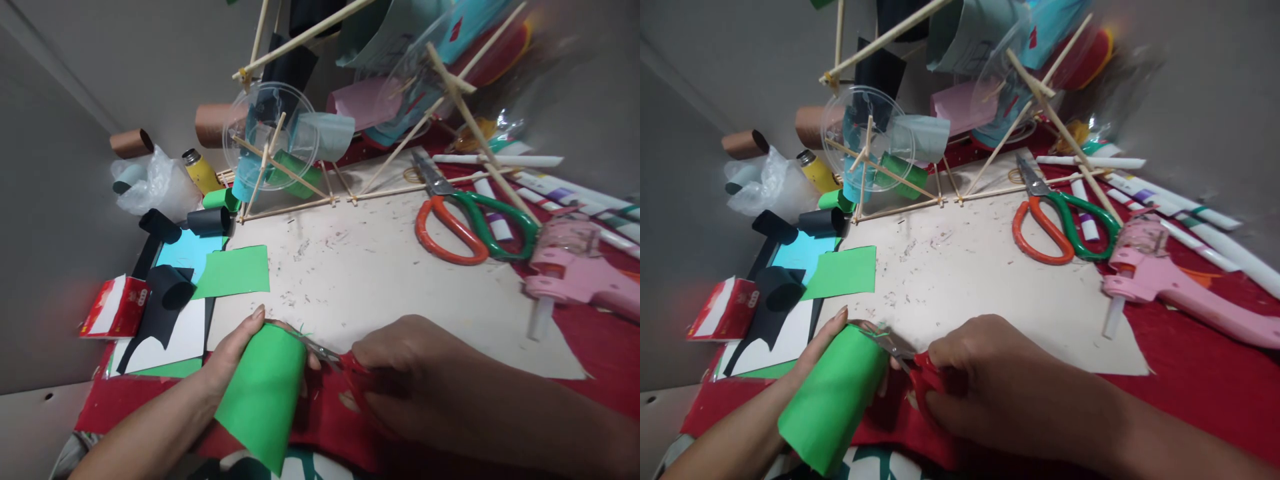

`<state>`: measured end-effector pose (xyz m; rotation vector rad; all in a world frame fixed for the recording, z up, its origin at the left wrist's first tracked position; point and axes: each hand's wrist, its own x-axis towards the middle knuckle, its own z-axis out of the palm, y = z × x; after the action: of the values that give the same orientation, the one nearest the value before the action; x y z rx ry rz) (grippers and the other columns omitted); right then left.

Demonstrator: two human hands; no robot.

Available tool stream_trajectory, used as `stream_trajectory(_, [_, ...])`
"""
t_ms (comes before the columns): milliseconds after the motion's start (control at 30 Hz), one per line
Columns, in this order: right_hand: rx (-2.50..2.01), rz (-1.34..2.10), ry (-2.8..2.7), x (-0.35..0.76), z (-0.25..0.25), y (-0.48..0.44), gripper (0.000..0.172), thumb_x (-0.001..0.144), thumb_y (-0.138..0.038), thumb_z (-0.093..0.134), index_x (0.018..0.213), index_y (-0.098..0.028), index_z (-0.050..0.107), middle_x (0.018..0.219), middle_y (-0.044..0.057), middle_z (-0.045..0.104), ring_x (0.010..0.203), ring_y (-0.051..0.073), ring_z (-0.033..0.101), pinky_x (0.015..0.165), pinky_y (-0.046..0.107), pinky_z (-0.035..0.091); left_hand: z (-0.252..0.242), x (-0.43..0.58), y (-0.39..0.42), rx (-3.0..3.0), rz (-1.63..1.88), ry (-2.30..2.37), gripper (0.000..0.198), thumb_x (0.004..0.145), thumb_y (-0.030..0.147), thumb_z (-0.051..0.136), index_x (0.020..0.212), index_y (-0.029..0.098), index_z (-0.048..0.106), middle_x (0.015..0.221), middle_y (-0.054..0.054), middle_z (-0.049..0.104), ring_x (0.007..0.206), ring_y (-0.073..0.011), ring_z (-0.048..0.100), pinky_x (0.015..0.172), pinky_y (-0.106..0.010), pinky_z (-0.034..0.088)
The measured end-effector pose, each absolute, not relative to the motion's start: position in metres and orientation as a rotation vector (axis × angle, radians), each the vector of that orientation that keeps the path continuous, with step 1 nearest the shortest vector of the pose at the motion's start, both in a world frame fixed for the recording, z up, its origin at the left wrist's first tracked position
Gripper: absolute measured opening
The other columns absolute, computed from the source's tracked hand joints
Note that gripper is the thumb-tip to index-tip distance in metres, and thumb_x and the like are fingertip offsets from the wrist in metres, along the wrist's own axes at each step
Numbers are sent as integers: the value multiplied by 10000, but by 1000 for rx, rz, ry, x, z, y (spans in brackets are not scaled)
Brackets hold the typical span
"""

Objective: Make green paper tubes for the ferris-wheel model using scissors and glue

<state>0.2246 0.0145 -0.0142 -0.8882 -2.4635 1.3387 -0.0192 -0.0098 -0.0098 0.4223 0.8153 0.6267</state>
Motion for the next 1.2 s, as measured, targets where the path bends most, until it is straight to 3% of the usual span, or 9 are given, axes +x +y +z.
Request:
stream_trajectory(233, [-908, 1420, -2472, 224, -10, 16, 188, 802, -185, 508, 620, -196, 462, 537, -69, 453, 508, 77, 368, 475, 211, 271, -8, -17, -13, 598, 744, 962, 492, 842, 577, 610, 834, 103, 740, 759, -106, 765, 601, -185, 663, 590, -276, 501])
stream_trajectory(833, [-903, 1334, -2536, 224, -4, 16, 184, 743, -79, 512, 587, -177, 500, 529, -47, 524, 498, 79, 410, 471, 238, 241, -11, -22, -14, 599, 679, 945, 507, 952, 539, 447, 887, 125, 732, 863, -132, 779, 876, -260, 710, 841, -340, 472])
stream_trajectory(1000, [-872, 1287, -2539, 226, -8, 16, 205, 763, -87, 507, 583, -178, 474, 522, -49, 486, 496, 76, 394, 478, 235, 240, -6, -22, -10, 575, 683, 873, 523, 944, 539, 440, 908, 107, 734, 868, -155, 778, 913, -298, 704, 890, -384, 441])
stream_trajectory(1200, [-864, 1332, -2520, 228, -11, 17, 209, 806, -132, 499, 608, -184, 458, 548, -55, 478, 516, 78, 382, 506, 227, 274, -10, -25, -8, 538, 682, 813, 522, 900, 557, 503, 922, 92, 737, 824, -159, 778, 880, -286, 710, 888, -372, 448])
